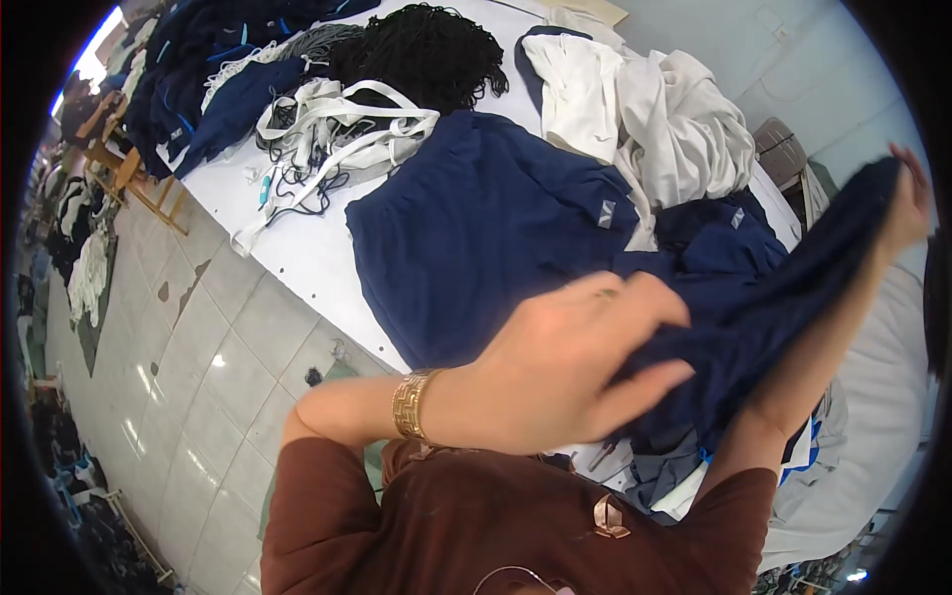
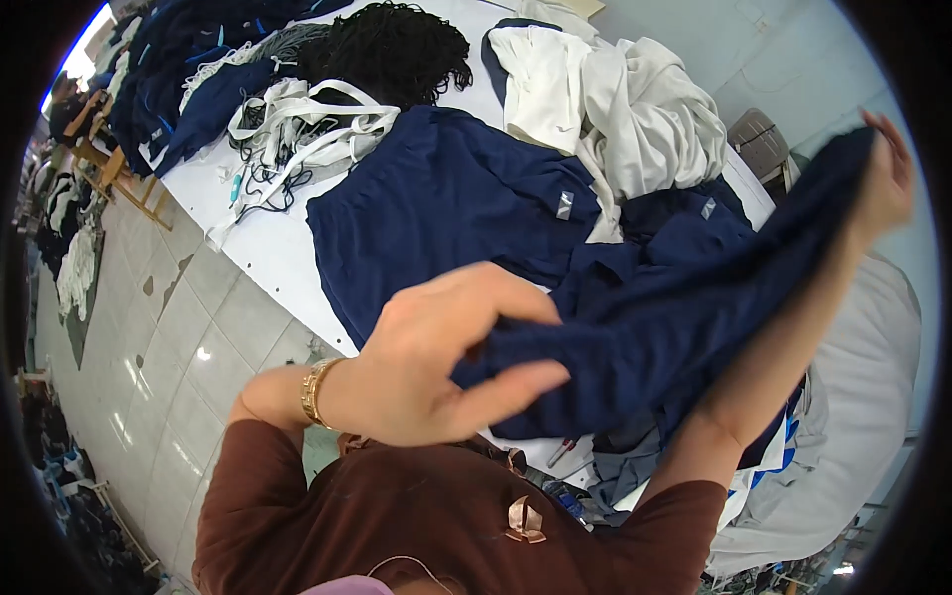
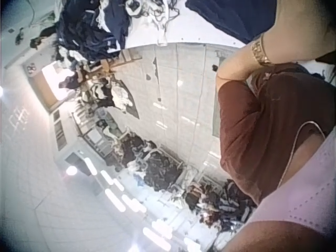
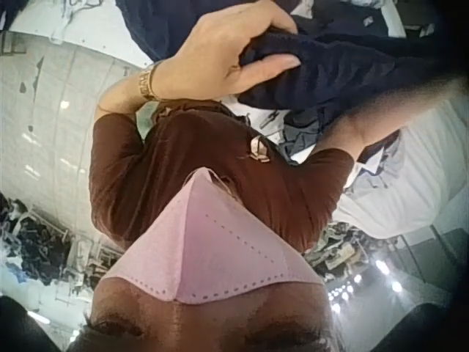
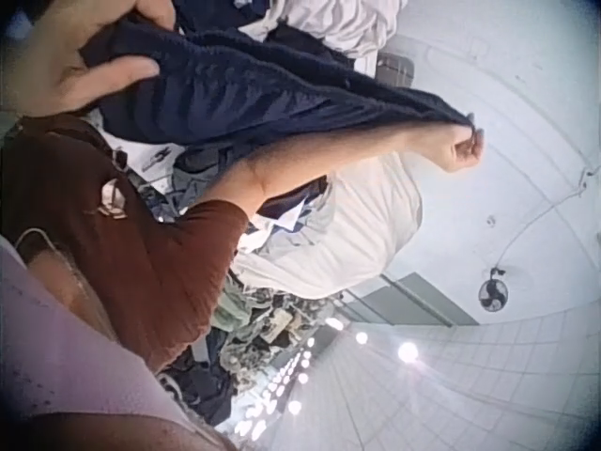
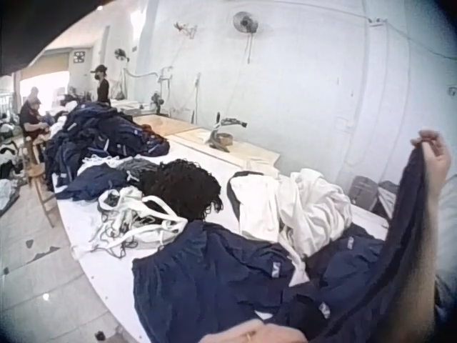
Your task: Trimming loose threads and inspecting garments on a manufacturing table.
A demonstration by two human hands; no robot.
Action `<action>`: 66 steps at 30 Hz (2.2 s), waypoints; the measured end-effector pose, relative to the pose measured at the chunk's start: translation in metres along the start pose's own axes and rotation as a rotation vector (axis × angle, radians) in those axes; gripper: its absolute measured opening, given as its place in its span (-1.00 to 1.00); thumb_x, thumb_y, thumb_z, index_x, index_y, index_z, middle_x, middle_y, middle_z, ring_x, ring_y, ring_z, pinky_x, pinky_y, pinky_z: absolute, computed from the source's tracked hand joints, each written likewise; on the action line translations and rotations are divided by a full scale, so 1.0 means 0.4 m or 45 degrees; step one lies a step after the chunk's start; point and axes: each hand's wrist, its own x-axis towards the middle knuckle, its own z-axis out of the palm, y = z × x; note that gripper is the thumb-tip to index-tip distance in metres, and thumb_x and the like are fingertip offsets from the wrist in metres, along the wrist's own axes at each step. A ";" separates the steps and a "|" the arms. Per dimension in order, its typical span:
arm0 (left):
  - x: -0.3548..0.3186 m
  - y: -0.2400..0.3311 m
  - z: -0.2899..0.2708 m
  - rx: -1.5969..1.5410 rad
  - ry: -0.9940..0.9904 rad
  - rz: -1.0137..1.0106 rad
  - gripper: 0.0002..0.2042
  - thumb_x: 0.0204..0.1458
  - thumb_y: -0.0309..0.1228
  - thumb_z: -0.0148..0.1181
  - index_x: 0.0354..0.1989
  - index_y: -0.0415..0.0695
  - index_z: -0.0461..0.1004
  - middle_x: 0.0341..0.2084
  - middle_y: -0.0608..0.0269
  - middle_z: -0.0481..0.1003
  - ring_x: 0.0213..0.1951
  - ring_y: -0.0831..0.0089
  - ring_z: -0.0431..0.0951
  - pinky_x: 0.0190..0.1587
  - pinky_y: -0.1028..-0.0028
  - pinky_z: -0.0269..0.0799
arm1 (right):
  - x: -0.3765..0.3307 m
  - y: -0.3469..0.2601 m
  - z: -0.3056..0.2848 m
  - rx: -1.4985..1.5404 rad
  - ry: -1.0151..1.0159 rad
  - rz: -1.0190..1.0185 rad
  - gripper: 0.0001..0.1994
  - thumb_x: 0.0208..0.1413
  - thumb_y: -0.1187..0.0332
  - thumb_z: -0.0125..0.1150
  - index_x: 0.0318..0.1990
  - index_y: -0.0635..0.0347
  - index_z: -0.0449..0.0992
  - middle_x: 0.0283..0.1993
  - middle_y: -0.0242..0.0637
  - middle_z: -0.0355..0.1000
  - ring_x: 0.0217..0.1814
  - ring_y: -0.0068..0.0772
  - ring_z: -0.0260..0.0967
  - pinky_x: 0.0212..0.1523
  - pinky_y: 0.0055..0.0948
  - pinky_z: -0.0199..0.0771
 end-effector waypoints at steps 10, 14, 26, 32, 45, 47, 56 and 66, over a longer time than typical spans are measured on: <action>-0.236 -0.380 -0.175 -0.120 0.556 -0.942 -0.68 0.08 -0.53 0.13 -0.02 -0.18 0.21 -0.41 0.32 0.41 -0.54 0.72 0.40 -0.55 0.70 0.27 | -0.521 -0.044 0.748 0.012 -0.878 0.664 -0.72 -0.27 0.36 0.07 -0.33 0.15 0.57 -0.50 -0.17 0.52 -0.47 -0.30 0.48 -0.33 -0.39 0.46; -0.294 -0.517 -0.261 0.192 0.701 -1.214 -0.69 0.06 -0.50 0.17 -0.05 -0.19 0.26 -0.40 0.32 0.31 -0.55 0.71 0.37 -0.55 0.69 0.26 | -0.731 -0.082 1.004 0.047 -1.109 0.569 -0.73 -0.29 0.46 0.07 -0.32 0.20 0.54 -0.54 -0.14 0.50 -0.63 -0.39 0.46 -0.51 -0.44 0.47; -0.372 -0.642 -0.364 0.924 0.736 -1.228 -0.46 0.03 -0.35 0.24 0.17 -0.12 0.16 -0.41 0.26 0.33 -0.52 0.59 0.26 -0.46 0.61 0.28 | -0.857 -0.256 0.860 0.261 -0.956 0.994 -0.55 -0.11 0.30 0.19 0.00 0.18 0.38 -0.07 0.05 0.37 -0.03 0.07 0.36 -0.04 -0.16 0.40; -0.309 -0.590 -0.324 1.443 0.455 -0.786 -0.41 0.04 -0.22 0.21 0.16 -0.29 0.16 0.01 -0.12 0.27 0.07 0.11 0.27 0.01 0.25 0.28 | -0.879 -0.134 0.223 -0.565 -0.946 0.956 -0.68 -0.11 0.19 0.30 -0.22 0.17 0.51 -0.22 -0.18 0.45 -0.15 -0.12 0.41 -0.15 -0.29 0.42; -0.307 -0.400 0.355 -0.345 -0.743 -1.084 -0.85 0.06 -0.41 0.18 -0.28 -0.24 0.48 -0.41 0.30 0.51 -0.39 0.60 0.52 -0.37 0.62 0.46 | -0.917 -0.050 0.024 -0.832 -1.276 0.573 -0.47 -0.16 0.18 0.32 0.03 0.04 0.36 -0.17 -0.16 0.39 -0.08 -0.09 0.36 -0.14 -0.25 0.42; -0.331 -0.417 0.459 -0.716 -0.854 -1.515 -0.77 0.12 -0.34 0.12 -0.21 -0.29 0.44 -0.42 0.21 0.50 -0.39 0.51 0.55 -0.40 0.56 0.51 | -0.907 -0.016 0.023 -0.878 -1.452 0.517 -0.49 -0.12 0.26 0.27 0.07 0.03 0.34 -0.16 -0.13 0.42 -0.10 -0.06 0.40 -0.12 -0.22 0.42; -0.374 -0.431 0.685 0.185 -0.831 -1.321 -0.55 -0.01 -0.17 0.18 -0.18 -0.40 0.36 -0.42 -0.10 0.53 -0.35 0.09 0.59 -0.33 0.31 0.50 | -0.854 0.041 -0.122 -0.384 -0.819 1.127 -0.70 -0.01 0.50 -0.03 -0.11 0.17 0.51 -0.31 -0.02 0.49 -0.25 -0.17 0.48 -0.19 -0.36 0.41; -0.116 -0.238 0.312 -0.154 0.347 -0.622 -0.75 0.12 -0.66 -0.16 -0.04 -0.13 0.20 -0.26 0.38 0.27 -0.39 0.69 0.30 -0.31 0.75 0.19 | -0.718 -0.031 -0.252 0.098 -0.213 1.309 -0.76 0.13 0.53 -0.11 -0.10 0.22 0.47 -0.37 -0.34 0.42 -0.35 -0.65 0.23 -0.30 -0.67 0.25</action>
